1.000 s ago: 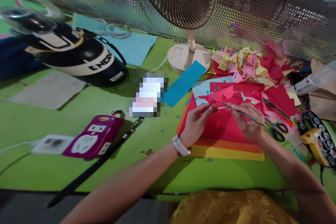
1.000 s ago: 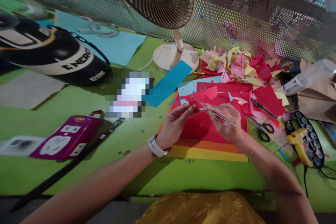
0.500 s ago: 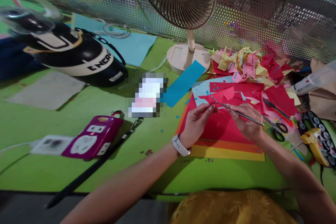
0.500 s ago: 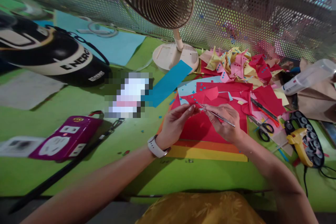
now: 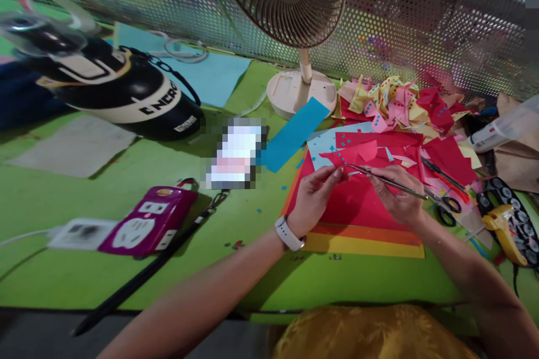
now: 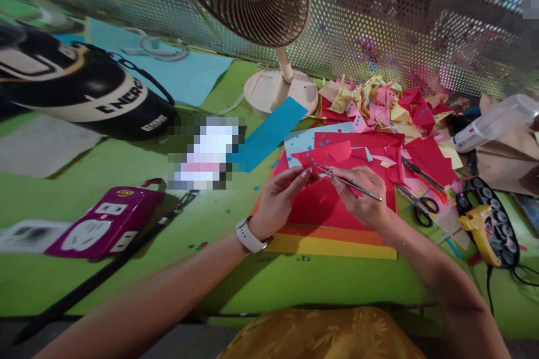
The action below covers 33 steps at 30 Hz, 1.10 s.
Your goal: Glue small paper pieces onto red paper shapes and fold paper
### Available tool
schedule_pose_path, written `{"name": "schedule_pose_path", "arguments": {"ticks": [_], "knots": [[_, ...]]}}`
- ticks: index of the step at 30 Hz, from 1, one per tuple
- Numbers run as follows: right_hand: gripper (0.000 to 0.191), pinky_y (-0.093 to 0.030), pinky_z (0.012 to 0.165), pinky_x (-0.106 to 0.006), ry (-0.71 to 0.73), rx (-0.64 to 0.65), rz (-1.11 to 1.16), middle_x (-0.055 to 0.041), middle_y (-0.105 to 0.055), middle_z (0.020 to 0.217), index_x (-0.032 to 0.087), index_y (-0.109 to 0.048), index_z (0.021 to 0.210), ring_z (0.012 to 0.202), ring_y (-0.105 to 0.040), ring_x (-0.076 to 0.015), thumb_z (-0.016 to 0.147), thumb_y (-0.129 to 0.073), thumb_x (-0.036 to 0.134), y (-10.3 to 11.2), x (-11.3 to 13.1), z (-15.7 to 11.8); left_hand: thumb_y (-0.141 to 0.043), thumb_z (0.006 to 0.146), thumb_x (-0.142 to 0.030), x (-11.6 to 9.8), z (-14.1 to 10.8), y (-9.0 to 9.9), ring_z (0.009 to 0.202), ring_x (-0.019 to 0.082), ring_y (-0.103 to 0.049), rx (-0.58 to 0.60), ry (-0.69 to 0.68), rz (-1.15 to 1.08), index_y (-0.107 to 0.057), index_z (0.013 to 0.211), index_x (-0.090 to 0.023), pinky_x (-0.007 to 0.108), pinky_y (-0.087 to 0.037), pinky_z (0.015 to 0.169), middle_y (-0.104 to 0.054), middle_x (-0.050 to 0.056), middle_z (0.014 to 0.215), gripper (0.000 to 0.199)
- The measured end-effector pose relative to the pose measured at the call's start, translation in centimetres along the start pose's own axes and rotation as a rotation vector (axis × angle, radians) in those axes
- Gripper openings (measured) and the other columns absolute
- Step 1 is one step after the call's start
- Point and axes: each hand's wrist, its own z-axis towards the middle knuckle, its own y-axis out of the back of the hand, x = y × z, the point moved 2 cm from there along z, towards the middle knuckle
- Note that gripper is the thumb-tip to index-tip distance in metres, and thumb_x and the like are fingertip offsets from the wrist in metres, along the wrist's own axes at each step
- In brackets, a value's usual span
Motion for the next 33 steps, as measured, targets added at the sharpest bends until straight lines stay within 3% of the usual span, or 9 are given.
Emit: {"name": "schedule_pose_path", "arguments": {"ticks": [14,21,28,33], "knots": [[0.018,-0.058,0.062,-0.029,0.009,-0.005,0.036,-0.0021,-0.077,0.085,0.026,-0.068,0.098,0.067,-0.071,-0.0163,0.086,-0.064,0.013,0.2,0.3,0.2,-0.075,0.075,-0.046,-0.2,0.0,-0.1,0.075,0.017,-0.068,0.022,0.013,-0.015,-0.075,0.083,-0.022,0.033,-0.055,0.081,-0.074,0.004,0.079,0.025],[0.013,-0.06,0.063,-0.031,-0.025,0.003,0.027,-0.0009,-0.077,0.083,0.027,-0.07,0.096,0.068,-0.072,-0.0171,0.087,-0.063,0.02,0.1,0.1,0.1,-0.074,0.077,-0.045,0.1,0.0,0.2,0.078,0.017,-0.068,0.038,0.008,0.002,-0.075,0.084,-0.022,0.032,-0.055,0.08,-0.074,0.004,0.08,0.024],[0.037,-0.06,0.083,-0.034,0.0,-0.081,-0.012,-0.0017,-0.074,0.11,0.034,-0.059,0.125,0.098,-0.071,-0.0189,0.09,-0.061,0.02,1.2,-1.1,0.1,-0.077,0.073,-0.044,-0.1,0.1,0.0,0.075,0.017,-0.068,0.035,0.032,-0.023,-0.074,0.079,-0.02,0.031,-0.054,0.079,-0.074,0.003,0.077,0.025],[0.034,-0.055,0.09,-0.039,-0.173,-0.049,-0.009,-0.0052,-0.072,0.112,0.031,-0.057,0.13,0.102,-0.07,-0.0205,0.096,-0.05,0.029,1.3,-3.7,0.4,-0.075,0.074,-0.045,0.0,0.2,0.2,0.075,0.018,-0.069,0.021,0.031,-0.026,-0.073,0.078,-0.02,0.032,-0.054,0.08,-0.074,0.004,0.076,0.025]]}}
